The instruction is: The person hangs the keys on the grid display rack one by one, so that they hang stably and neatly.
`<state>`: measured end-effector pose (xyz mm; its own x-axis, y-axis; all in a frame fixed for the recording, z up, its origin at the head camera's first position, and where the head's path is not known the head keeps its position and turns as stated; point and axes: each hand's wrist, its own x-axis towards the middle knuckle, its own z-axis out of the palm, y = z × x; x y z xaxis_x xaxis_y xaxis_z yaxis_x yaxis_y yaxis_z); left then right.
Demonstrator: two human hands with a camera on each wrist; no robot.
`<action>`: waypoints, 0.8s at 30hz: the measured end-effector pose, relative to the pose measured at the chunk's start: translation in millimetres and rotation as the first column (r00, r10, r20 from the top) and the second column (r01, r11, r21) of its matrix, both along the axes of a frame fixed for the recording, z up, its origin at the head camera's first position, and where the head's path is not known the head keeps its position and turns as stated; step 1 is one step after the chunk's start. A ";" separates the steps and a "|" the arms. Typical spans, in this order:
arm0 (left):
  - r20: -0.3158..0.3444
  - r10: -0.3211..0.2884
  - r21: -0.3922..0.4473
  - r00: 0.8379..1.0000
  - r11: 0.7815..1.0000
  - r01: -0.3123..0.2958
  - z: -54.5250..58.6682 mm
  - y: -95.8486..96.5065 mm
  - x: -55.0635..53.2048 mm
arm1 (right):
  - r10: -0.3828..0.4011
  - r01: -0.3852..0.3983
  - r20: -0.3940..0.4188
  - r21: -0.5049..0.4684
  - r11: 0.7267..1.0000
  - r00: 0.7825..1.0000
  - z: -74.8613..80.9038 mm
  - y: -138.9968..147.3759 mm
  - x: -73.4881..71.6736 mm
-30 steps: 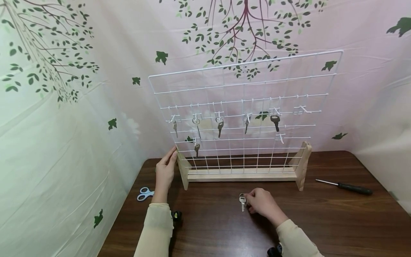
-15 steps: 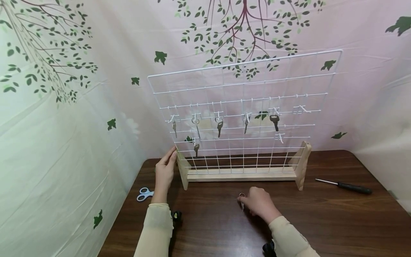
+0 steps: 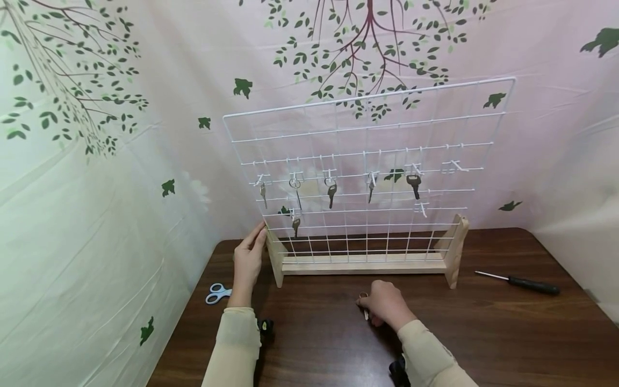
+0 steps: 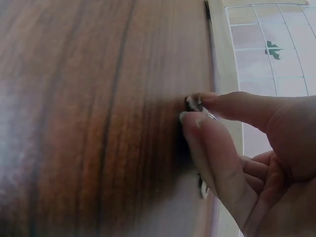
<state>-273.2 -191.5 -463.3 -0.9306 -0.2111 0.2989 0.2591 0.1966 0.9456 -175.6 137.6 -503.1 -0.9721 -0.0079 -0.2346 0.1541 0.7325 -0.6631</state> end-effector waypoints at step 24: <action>0.041 0.006 -0.020 0.999 1.000 -0.005 2.1 0.7 2.5 | 0.077 -0.076 0.012 -0.048 0.996 0.997 -1.0 -6.5 3.4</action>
